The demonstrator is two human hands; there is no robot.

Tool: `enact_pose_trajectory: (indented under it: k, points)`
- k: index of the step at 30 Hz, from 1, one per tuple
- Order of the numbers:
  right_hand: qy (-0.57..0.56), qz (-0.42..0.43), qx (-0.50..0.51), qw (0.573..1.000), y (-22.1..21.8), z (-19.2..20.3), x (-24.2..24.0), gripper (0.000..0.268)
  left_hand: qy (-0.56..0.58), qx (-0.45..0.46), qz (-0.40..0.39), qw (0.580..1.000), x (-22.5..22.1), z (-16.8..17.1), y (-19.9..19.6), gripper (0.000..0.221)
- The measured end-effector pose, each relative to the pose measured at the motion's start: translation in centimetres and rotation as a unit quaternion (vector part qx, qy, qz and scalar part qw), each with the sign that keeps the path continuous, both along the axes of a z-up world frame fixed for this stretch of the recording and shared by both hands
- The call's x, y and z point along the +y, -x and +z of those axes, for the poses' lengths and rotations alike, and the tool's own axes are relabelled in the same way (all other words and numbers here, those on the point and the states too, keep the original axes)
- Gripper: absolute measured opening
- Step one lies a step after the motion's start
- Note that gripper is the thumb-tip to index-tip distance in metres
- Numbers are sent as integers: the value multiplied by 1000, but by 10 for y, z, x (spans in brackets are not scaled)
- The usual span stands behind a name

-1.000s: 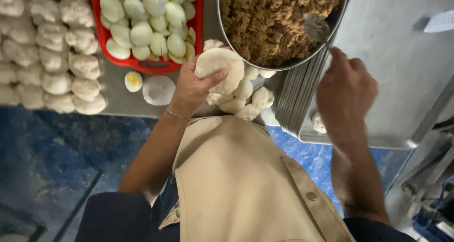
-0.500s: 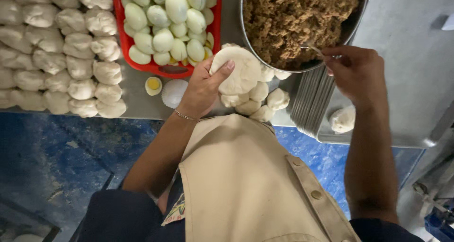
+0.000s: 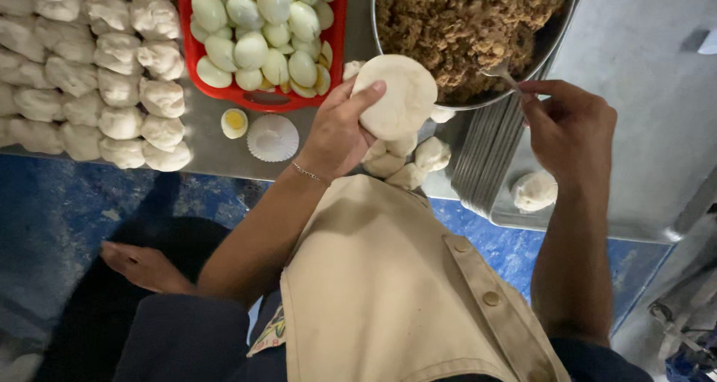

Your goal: The person prepares siopao by flattening dough balls, adding meat filling with a spoon, placing egg slices inside, and folding the dough into a bun.

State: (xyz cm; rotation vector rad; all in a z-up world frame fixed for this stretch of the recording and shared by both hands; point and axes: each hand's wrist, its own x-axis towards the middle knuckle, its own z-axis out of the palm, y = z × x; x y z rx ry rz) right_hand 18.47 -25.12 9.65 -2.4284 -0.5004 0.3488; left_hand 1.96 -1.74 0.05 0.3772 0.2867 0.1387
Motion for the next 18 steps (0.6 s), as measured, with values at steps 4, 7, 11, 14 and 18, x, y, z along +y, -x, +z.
enact_pose_trajectory:
  k: [4,7,11,14,18]
  points:
    - [-24,12,5,1000,5,10,-10,15,47,-25,-2,999,-9,6,-11,43]
    - [-73,38,13,997,13,15,-12,15,55,-27,-6,998,-16,10,-17,48]
    - [-22,69,-63,995,34,26,-11,17,78,-14,-10,997,-26,12,-25,51]
    - [-27,96,-137,986,52,20,-3,21,103,-55,-13,993,-31,14,-28,49]
    - [-2,165,-281,945,68,2,6,36,134,-75,4,988,-36,16,-31,55]
